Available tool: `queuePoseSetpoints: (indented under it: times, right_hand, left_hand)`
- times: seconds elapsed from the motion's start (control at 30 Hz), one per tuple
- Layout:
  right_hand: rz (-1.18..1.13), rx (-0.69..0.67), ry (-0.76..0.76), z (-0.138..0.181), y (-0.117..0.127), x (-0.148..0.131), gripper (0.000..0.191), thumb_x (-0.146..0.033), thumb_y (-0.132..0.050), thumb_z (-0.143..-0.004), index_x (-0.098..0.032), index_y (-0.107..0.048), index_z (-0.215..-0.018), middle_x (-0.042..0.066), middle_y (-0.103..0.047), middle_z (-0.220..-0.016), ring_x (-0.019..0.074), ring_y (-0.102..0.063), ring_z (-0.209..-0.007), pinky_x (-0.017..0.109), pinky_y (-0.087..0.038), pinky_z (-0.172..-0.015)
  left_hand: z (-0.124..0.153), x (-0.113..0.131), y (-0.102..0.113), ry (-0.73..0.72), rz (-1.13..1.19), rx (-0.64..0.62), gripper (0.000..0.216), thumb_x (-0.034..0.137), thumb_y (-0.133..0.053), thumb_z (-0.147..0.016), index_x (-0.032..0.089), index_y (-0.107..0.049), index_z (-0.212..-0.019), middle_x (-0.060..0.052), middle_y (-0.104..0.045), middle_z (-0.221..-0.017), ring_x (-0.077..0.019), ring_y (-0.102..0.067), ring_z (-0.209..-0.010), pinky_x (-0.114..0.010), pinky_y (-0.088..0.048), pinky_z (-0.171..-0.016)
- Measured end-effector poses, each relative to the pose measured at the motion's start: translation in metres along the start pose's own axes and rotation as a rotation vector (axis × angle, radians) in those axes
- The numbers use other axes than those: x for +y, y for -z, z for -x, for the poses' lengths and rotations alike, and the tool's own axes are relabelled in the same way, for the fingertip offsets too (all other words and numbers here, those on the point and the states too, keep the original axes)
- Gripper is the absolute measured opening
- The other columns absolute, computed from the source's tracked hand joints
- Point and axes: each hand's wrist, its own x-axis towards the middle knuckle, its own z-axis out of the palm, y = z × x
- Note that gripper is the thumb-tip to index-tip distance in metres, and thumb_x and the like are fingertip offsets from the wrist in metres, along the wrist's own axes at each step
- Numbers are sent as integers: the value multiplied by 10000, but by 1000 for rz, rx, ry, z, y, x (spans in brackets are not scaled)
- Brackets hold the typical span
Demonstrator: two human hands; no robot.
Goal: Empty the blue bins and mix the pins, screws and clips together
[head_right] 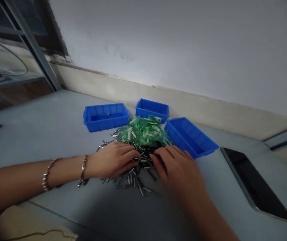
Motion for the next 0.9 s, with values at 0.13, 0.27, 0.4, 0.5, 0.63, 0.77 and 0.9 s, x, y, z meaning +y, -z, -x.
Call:
queuePoseSetpoints:
  times: [0.13,0.27,0.4,0.5,0.63,0.77,0.9]
  right_hand:
    - [233,6,-213,-2,14,16,262,-334,-415,-877,-193,-581,-733,44,-620,-657,197,-568,-609,295,-356,-558]
    - [465,-221,-527,-8,24,30,235,-341,-433,-857,-197,-588,-756,57,-623,-637,210,-549,-558,285,-299,-507]
    - [531,-332,-725,-9,24,45,289,-358,-366,-875,-193,-603,-896,109,-657,-748,249,-588,-621,296,-312,-525]
    - [537,-388,-784,-6,20,56,335,-393,-339,-873,-207,-613,-928,129,-653,-747,272,-607,-660,301,-327,-527]
    - [546,-423,-827,-1,17,66,364,-410,-321,-865,-224,-612,-979,147,-650,-756,292,-624,-693,307,-349,-522]
    - [515,-479,-858,-1,16,69,389,-434,-311,-857,-229,-609,-999,158,-651,-795,312,-633,-731,321,-374,-542]
    - [465,-525,-895,-2,17,69,399,-456,-309,-848,-245,-590,-1036,168,-645,-865,340,-622,-821,335,-391,-569]
  left_hand:
    - [0,0,0,7,6,-39,262,294,-328,-940,132,-533,-955,-41,-589,-817,-162,-546,-679,-286,-430,-589]
    - [0,-1,0,10,7,-64,267,297,-323,-941,135,-535,-936,-43,-585,-814,-161,-543,-681,-284,-431,-596]
    - [0,-1,0,12,8,-70,261,290,-323,-941,136,-533,-950,-40,-583,-818,-161,-541,-686,-287,-430,-602]
    - [0,-1,0,11,12,-79,258,284,-325,-939,135,-533,-961,-40,-585,-827,-163,-544,-691,-291,-431,-603]
    - [0,0,0,15,9,-84,246,274,-330,-937,136,-533,-957,-39,-586,-827,-161,-544,-694,-291,-430,-609]
    - [0,0,-1,12,8,-83,238,269,-329,-936,139,-527,-953,-40,-582,-824,-160,-541,-693,-289,-426,-604]
    - [0,-1,-1,6,7,-88,233,251,-318,-934,144,-525,-947,-38,-574,-812,-157,-536,-682,-289,-421,-603]
